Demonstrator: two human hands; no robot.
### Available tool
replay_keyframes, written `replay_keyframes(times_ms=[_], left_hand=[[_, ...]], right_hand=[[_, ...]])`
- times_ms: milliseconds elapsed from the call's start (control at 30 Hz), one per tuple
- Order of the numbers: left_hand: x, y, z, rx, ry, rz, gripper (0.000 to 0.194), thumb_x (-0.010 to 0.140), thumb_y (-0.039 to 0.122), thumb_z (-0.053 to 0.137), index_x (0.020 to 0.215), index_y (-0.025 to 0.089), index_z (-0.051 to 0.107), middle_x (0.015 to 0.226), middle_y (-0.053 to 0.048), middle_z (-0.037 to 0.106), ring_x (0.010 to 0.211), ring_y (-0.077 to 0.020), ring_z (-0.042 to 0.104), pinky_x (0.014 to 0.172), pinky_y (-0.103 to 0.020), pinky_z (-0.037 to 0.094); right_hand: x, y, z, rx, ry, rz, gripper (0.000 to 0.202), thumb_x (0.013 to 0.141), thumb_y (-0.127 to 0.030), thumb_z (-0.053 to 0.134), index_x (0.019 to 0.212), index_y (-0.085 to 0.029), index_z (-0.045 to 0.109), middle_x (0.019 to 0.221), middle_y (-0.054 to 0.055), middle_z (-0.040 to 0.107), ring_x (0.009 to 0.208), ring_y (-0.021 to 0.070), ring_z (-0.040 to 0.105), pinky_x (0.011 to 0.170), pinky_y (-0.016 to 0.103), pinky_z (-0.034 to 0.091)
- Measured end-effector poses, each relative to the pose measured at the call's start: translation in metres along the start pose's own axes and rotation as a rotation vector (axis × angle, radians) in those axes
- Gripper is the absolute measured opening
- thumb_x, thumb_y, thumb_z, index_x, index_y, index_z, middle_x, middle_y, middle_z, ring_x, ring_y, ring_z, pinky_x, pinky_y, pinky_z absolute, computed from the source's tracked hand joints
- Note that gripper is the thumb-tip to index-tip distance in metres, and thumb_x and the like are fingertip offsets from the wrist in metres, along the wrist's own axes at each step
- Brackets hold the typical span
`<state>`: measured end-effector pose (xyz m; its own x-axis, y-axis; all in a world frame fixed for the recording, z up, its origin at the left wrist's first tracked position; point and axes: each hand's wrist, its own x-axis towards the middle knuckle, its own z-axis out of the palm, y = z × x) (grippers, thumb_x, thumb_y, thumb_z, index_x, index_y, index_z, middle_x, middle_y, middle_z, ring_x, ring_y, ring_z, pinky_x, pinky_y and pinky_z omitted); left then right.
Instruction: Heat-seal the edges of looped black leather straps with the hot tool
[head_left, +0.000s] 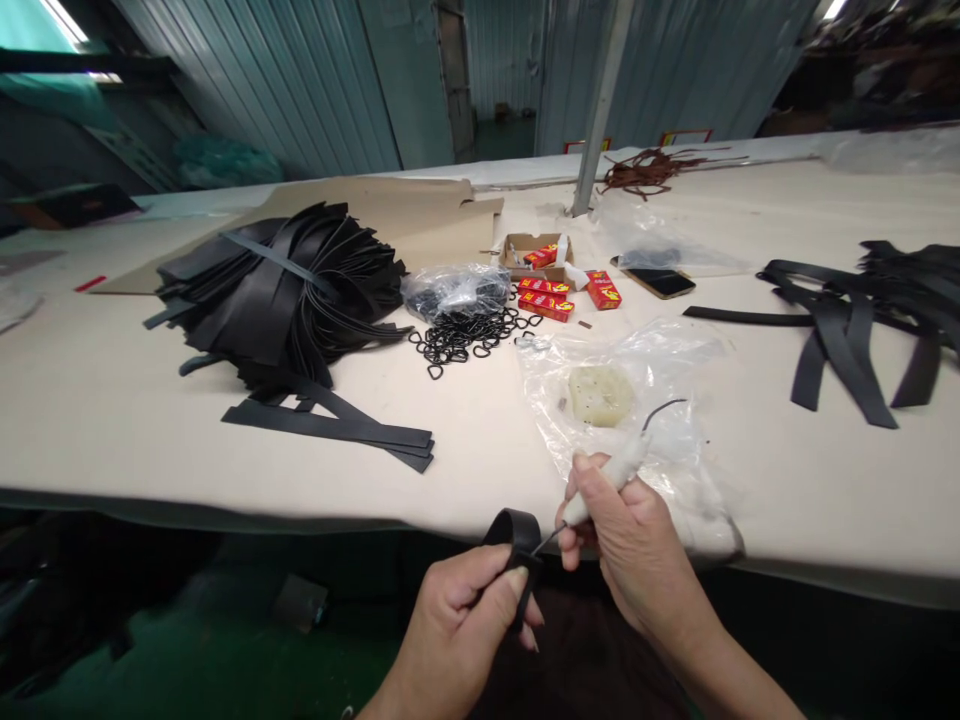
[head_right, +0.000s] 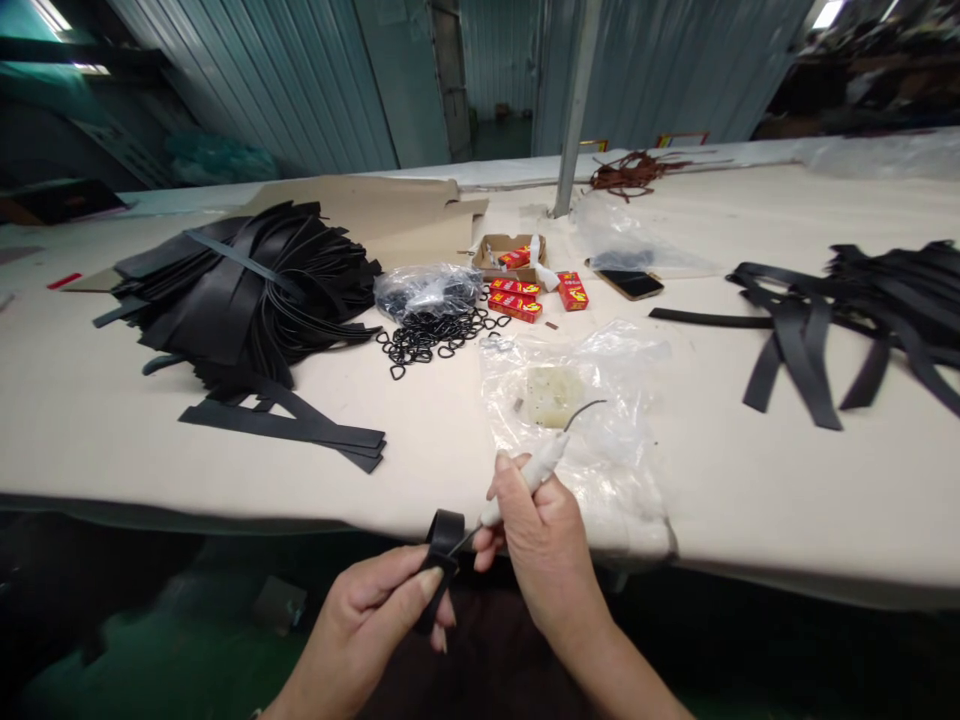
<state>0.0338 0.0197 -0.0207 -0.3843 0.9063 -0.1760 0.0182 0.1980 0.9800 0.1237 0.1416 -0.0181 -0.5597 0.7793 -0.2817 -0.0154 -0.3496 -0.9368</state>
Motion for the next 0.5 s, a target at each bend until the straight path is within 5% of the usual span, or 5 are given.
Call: replay_keyframes(times_ms=[200,367,500], left_hand=[[0.001,-0.003,0.002,0.077,0.025,0.038,0.032,0.085,0.031,0.047,0.061,0.015,0.061,0.055,-0.001,0.055,0.049,-0.0122,0.051,0.051,-0.021,0.04],[0.003,-0.011,0.005,-0.043,0.133,-0.044,0.03,0.085,0.034,0.051,0.063,0.015,0.061,0.055,0.0,0.057,0.052,-0.0124,0.052,0.054,-0.021,0.04],[0.001,-0.015,0.007,-0.329,0.198,-0.135,0.025,0.085,0.036,0.054,0.077,0.014,0.065,0.066,-0.003,0.065,0.062,-0.0136,0.058,0.065,-0.022,0.044]], right_hand=[[-0.008,-0.026,0.003,-0.199,-0.038,-0.124,0.038,0.082,-0.053,0.053,0.069,-0.017,0.049,0.048,-0.001,0.054,0.039,0.012,0.053,0.038,0.019,0.044],[-0.015,-0.078,-0.01,-0.036,0.277,-0.553,0.031,0.084,-0.038,0.056,0.061,-0.018,0.051,0.052,-0.002,0.047,0.04,0.0094,0.045,0.034,0.018,0.032],[-0.014,-0.072,-0.025,-0.035,0.02,-0.383,0.036,0.085,-0.04,0.053,0.057,-0.018,0.049,0.052,-0.001,0.046,0.044,0.0113,0.046,0.043,0.022,0.037]])
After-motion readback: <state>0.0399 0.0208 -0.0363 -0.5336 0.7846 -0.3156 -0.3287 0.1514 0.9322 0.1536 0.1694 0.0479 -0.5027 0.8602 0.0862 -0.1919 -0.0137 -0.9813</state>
